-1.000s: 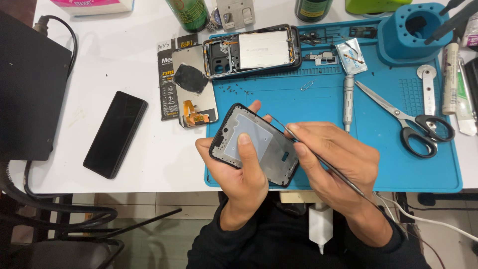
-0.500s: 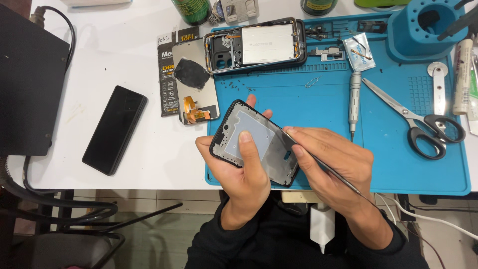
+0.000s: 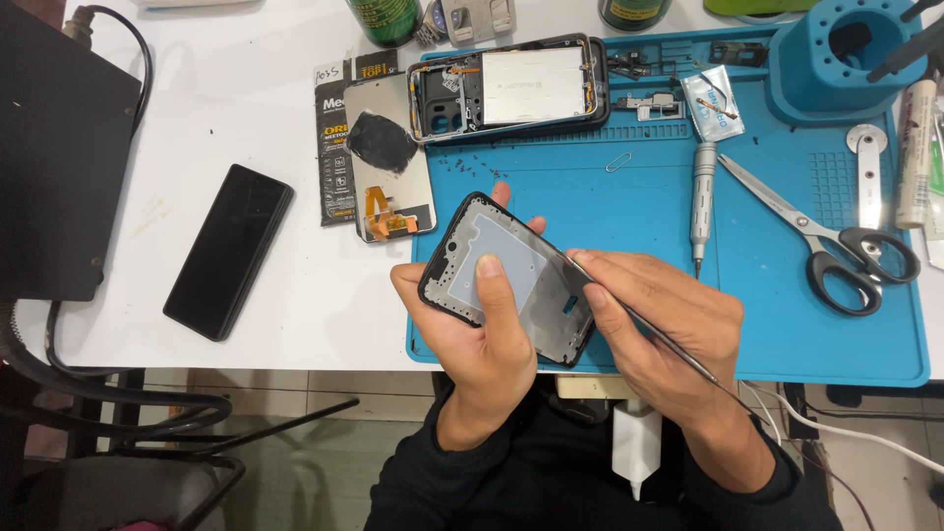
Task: The person holds a disassembled phone frame and scrapes old adhesive residue from its inner edges using a thin metal pry tool, rotating the frame to work around it. They then brush the frame with a soft brush, set it down, and pick up the phone's back cover to reattach it to the frame.
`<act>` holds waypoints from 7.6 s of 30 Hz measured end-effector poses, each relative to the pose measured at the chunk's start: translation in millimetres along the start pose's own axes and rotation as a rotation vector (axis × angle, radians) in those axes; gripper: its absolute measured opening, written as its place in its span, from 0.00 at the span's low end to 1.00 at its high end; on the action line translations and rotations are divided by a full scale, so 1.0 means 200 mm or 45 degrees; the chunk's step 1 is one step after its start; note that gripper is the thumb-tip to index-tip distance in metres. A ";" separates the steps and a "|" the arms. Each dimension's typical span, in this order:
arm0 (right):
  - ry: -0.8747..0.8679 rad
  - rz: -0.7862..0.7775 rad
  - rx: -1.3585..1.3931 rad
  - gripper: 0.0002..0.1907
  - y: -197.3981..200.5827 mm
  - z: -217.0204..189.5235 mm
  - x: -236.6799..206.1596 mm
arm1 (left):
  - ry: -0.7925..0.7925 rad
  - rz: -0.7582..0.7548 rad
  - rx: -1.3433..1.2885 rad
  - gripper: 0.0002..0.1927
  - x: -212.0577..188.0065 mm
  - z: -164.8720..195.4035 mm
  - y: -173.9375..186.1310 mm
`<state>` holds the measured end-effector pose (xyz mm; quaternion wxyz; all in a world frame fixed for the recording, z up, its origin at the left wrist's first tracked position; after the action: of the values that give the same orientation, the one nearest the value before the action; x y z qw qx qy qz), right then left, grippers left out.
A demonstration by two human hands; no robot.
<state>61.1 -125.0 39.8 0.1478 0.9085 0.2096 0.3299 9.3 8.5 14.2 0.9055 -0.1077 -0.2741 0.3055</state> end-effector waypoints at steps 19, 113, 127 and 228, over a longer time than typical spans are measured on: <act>0.130 -0.027 -0.136 0.12 0.01 -0.13 0.11 | 0.027 -0.041 -0.054 0.14 -0.02 0.00 0.00; -0.152 -0.163 -0.299 0.11 0.19 -0.02 -0.15 | -0.021 0.029 0.146 0.13 -0.01 0.04 -0.01; -0.209 -0.145 -0.285 0.08 0.19 -0.02 -0.14 | -0.038 0.030 0.208 0.14 -0.03 0.06 -0.03; -0.151 -0.158 -0.430 0.06 0.09 -0.08 -0.12 | 0.057 -0.055 0.281 0.13 0.04 0.10 -0.05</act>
<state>38.3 -151.3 46.1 0.3304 0.8740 0.1978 0.2964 7.8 6.2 38.3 0.9241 -0.0082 -0.2206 0.3119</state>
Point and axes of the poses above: each hand's wrist, its own x-axis towards the middle knuckle, its own y-axis out of the back of the hand, z = x × y, the point moved 1 cm from there along x, towards the middle knuckle, and after that the axes turned 2 degrees about -z, right-handed, at the moved point
